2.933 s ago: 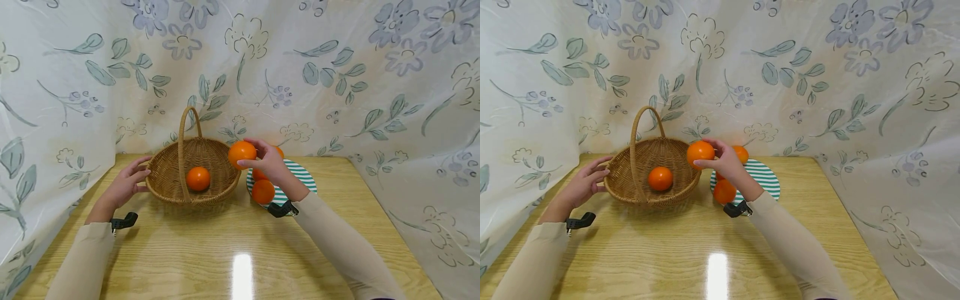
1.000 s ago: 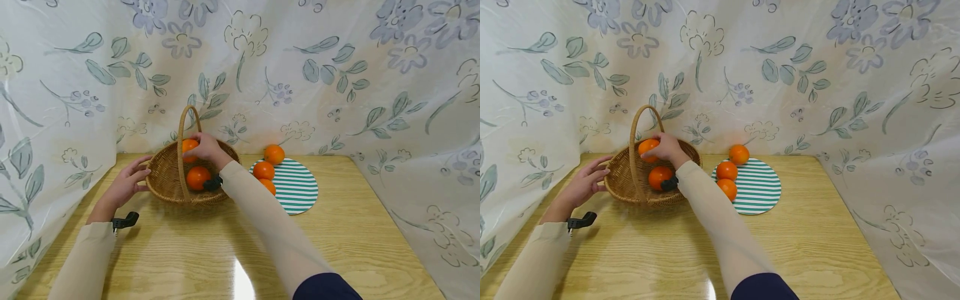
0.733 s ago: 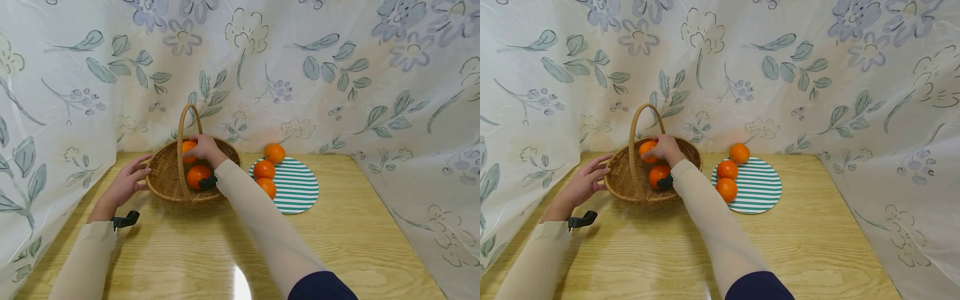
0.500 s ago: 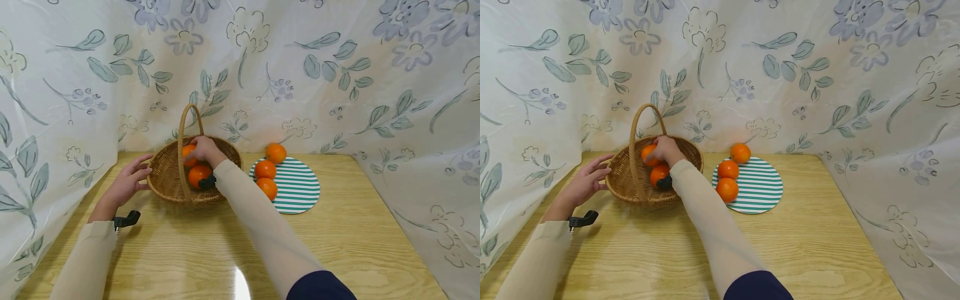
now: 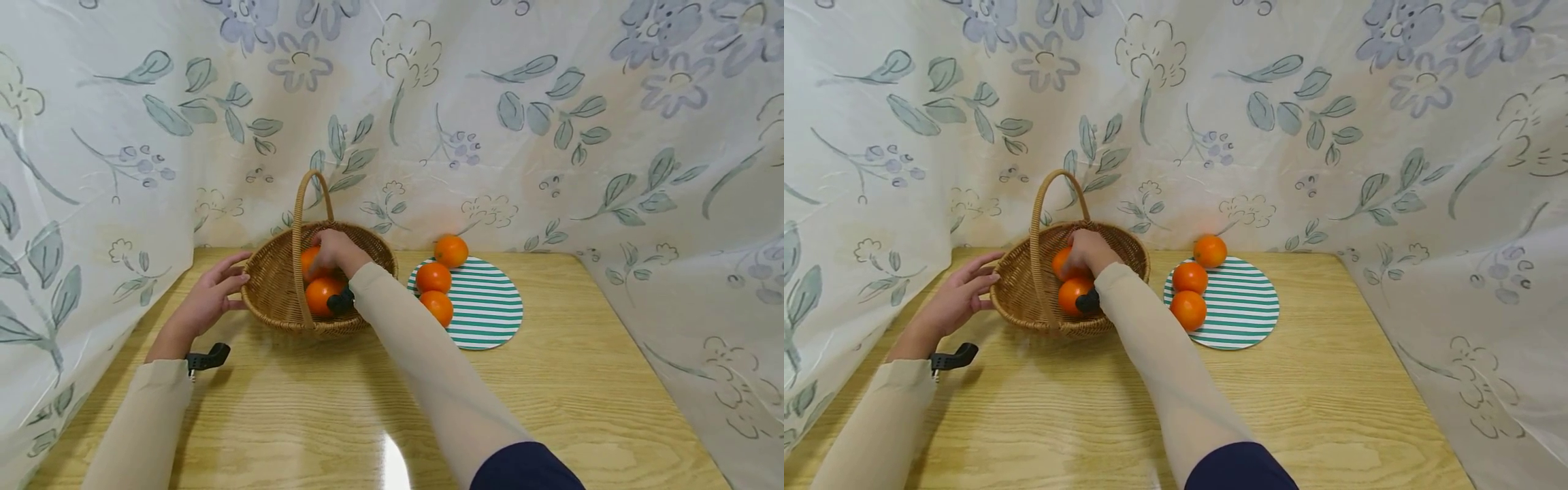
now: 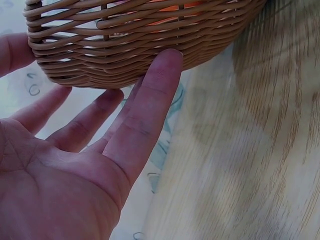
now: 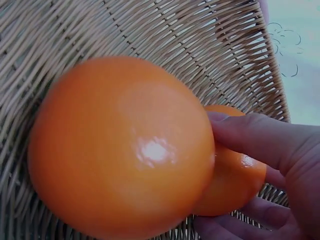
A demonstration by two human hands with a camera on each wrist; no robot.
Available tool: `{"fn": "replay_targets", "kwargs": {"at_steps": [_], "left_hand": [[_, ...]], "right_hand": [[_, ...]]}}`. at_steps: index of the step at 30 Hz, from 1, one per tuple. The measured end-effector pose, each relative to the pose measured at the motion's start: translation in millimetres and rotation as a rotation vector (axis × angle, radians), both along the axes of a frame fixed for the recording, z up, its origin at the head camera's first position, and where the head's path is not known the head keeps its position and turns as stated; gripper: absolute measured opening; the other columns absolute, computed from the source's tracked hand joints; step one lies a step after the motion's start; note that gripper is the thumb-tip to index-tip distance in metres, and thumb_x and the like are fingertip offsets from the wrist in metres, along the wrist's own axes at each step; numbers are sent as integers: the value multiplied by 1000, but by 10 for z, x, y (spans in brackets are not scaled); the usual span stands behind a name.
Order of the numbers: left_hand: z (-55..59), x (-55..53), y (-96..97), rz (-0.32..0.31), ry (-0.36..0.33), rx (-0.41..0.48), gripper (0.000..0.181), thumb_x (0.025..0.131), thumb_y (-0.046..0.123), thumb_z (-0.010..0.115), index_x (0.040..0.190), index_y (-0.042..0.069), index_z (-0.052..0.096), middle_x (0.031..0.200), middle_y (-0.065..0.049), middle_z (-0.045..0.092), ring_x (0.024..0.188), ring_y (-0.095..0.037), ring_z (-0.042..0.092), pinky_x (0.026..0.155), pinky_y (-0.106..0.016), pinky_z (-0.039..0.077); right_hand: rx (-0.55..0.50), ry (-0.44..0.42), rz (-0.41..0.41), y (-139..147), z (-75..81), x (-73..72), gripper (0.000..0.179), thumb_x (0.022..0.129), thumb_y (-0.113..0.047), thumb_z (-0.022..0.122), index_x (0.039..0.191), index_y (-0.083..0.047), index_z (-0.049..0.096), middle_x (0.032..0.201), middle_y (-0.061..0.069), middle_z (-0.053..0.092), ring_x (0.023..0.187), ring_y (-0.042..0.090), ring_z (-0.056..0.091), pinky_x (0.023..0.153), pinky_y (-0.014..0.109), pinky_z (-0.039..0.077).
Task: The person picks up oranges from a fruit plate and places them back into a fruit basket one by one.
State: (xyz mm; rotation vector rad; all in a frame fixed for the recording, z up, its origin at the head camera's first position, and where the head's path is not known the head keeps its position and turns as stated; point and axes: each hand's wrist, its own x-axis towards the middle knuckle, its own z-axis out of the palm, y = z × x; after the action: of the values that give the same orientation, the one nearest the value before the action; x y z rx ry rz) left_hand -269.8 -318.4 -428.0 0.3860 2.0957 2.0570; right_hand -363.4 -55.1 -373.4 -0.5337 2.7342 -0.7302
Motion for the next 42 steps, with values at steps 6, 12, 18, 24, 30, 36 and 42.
{"fn": "replay_targets", "kwargs": {"at_steps": [6, 12, 18, 24, 30, 36, 42], "left_hand": [[-18, -6, 22, 4, -6, -5, 59, 109, 20, 50, 162, 10, 25, 136, -9, 46, 108, -12, 67, 78, -34, 64], [-31, -2, 41, 0, -11, -6, 58, 110, 20, 50, 162, 11, 26, 135, -8, 48, 108, -13, 67, 79, -34, 64], [-41, -4, 44, 11, -6, -33, 59, 110, 22, 50, 162, 11, 25, 136, -9, 45, 106, -12, 67, 79, -33, 64], [-32, -1, 54, 14, -3, -43, 59, 110, 22, 50, 162, 10, 25, 137, -11, 43, 109, -11, 66, 79, -33, 64], [2, 23, 51, 26, -9, -74, 60, 110, 24, 49, 163, 12, 23, 139, -11, 42, 111, -10, 64, 81, -33, 63], [18, 19, 44, 29, -1, -82, 61, 110, 26, 50, 163, 12, 24, 141, -14, 39, 111, -10, 64, 81, -33, 63], [31, 16, 62, 34, 2, -107, 60, 110, 27, 49, 164, 15, 23, 143, -13, 40, 114, -10, 63, 82, -33, 63]], "right_hand": [[4, -32, 42, 140, 39, -26, 70, 82, -29, 87, 143, -13, 57, 146, 7, 55, 127, 25, 55, 104, 35, 50], [-106, -68, 85, 320, 123, -55, 68, 85, -27, 85, 144, -12, 56, 143, 10, 57, 129, 27, 56, 106, 38, 50], [-210, -60, 144, 459, 201, 28, 72, 84, -30, 86, 146, -13, 55, 146, 11, 58, 134, 28, 55, 105, 37, 51], [-439, -59, 196, 669, 342, 284, 66, 84, -22, 87, 142, -12, 58, 142, 11, 60, 130, 32, 60, 102, 35, 55], [-675, -45, 170, 977, 404, 544, 59, 85, -15, 86, 138, -9, 61, 138, 9, 64, 125, 25, 64, 103, 30, 55], [-893, -21, 76, 1382, 358, 714, 51, 86, -9, 83, 134, -10, 65, 132, 8, 67, 122, 24, 66, 101, 34, 57], [-903, 109, -64, 1763, 167, 832, 51, 86, -17, 85, 131, -5, 65, 127, 10, 68, 122, 32, 66, 101, 35, 57]]}}
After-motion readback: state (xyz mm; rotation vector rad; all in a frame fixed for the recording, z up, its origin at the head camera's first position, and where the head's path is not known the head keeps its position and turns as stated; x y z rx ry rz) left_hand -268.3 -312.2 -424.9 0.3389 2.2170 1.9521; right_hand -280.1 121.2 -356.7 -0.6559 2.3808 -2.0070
